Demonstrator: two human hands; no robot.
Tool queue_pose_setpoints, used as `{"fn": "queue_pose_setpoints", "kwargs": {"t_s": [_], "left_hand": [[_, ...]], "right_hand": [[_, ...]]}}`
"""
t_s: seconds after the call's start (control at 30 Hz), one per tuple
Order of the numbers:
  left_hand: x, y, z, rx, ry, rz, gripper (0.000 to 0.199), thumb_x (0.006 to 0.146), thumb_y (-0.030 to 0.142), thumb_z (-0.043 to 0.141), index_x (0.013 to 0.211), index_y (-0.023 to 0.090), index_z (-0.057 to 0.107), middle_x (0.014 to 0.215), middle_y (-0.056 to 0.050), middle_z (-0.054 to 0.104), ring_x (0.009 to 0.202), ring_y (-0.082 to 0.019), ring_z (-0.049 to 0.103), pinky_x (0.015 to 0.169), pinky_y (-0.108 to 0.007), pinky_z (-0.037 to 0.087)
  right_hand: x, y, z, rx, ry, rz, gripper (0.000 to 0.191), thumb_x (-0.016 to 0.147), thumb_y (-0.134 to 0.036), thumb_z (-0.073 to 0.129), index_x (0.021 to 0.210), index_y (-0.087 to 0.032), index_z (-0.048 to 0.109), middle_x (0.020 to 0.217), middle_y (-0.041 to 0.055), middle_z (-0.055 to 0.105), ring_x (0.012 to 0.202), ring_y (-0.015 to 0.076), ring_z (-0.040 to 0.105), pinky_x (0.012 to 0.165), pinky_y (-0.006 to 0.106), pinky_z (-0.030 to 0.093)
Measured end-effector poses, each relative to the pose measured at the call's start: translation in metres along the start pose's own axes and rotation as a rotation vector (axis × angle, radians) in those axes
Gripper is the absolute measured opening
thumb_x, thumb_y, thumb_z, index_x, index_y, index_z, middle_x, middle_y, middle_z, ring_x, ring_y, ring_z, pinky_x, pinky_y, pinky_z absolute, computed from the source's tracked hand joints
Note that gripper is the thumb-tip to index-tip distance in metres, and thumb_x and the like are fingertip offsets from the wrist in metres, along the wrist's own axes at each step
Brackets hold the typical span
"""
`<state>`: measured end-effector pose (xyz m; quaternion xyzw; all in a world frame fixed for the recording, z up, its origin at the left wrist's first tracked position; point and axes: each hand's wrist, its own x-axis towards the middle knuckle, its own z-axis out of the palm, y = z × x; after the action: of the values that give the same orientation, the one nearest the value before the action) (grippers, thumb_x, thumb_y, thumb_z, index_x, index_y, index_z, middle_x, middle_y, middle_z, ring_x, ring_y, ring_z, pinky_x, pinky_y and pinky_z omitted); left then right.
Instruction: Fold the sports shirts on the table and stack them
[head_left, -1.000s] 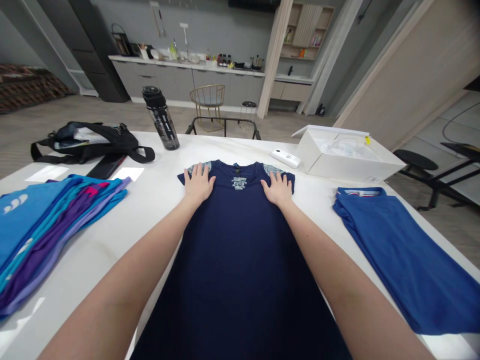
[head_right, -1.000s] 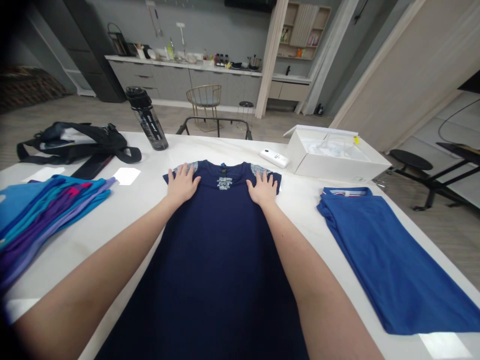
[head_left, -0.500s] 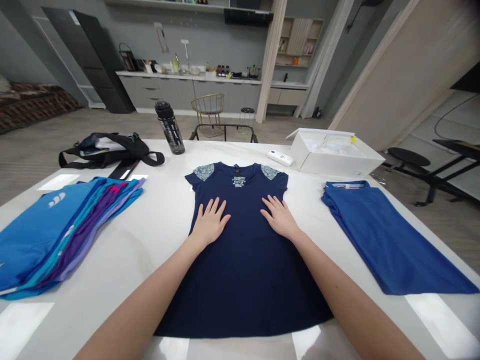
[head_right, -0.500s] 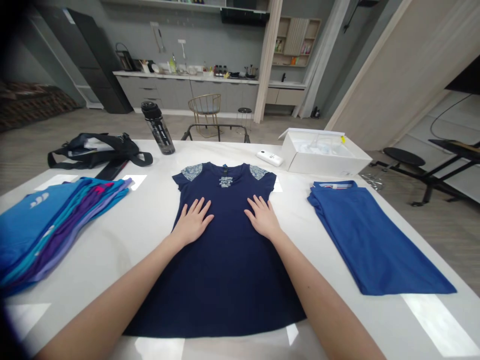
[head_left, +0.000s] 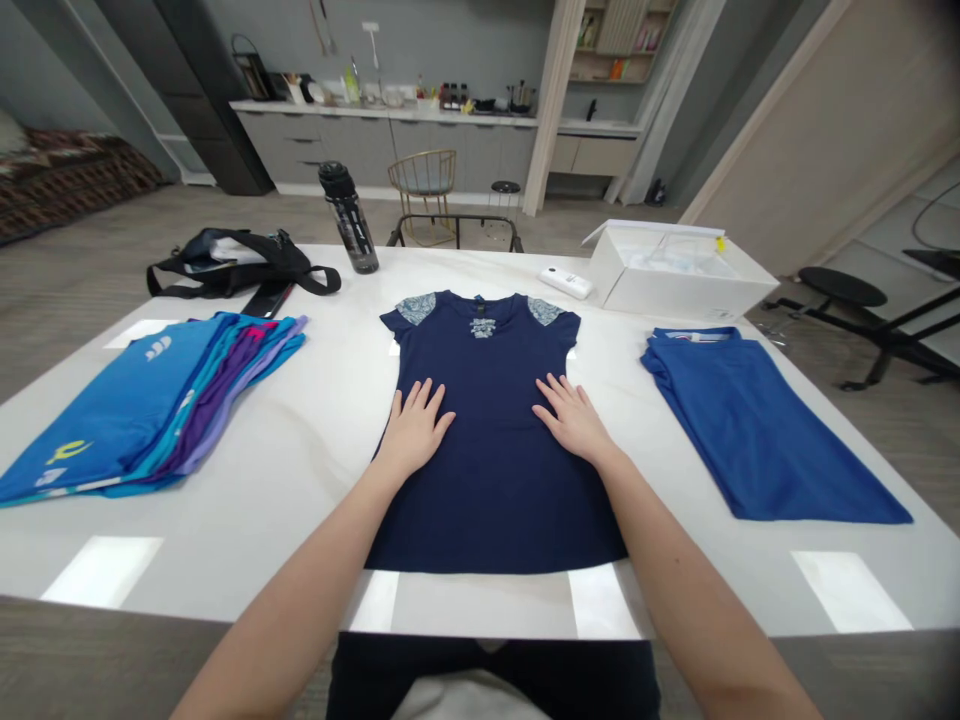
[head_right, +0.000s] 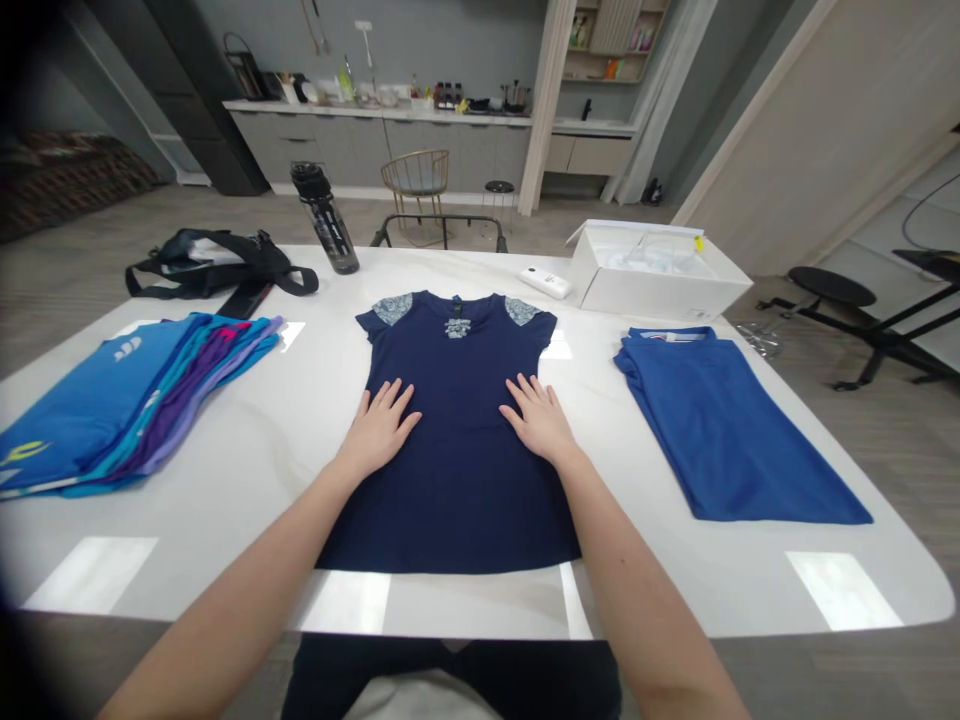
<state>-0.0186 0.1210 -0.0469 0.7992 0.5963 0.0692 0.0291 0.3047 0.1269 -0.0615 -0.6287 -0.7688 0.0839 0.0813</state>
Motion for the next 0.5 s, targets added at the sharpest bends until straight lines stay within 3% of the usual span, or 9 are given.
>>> {"fn": "queue_pose_setpoints", "kwargs": {"t_s": [0.13,0.27,0.5], "left_hand": [[-0.008,0.002,-0.009,-0.061,-0.006,0.139,0.059,0.105,0.048,0.032,0.157,0.021,0.037,0.165,-0.009,0.032,0.153,-0.026,0.028,0.126,-0.050,0.019],[-0.016,0.005,-0.006,-0.091,-0.088,0.251,0.060,0.105,0.053,0.029,0.158,0.024,0.035,0.166,-0.008,0.030,0.154,-0.026,0.024,0.125,-0.050,0.020],[-0.012,0.019,-0.002,-0.018,-0.014,0.169,0.058,0.105,0.052,0.028,0.153,0.024,0.044,0.162,-0.009,0.038,0.150,-0.027,0.034,0.124,-0.051,0.024]], "right_hand": [[0.000,0.003,0.001,0.016,0.016,-0.004,0.063,0.104,-0.057,0.033,0.157,-0.024,0.039,0.165,0.0061,0.030,0.155,0.0273,0.021,0.125,0.052,0.016],[0.000,0.002,0.000,0.037,0.025,-0.009,0.063,0.103,-0.057,0.034,0.156,-0.024,0.041,0.165,0.0062,0.031,0.154,0.0274,0.022,0.125,0.051,0.017],[-0.003,-0.003,-0.006,0.037,0.019,-0.008,0.063,0.103,-0.057,0.033,0.157,-0.023,0.040,0.165,0.0079,0.031,0.154,0.0277,0.021,0.125,0.051,0.016]]}}
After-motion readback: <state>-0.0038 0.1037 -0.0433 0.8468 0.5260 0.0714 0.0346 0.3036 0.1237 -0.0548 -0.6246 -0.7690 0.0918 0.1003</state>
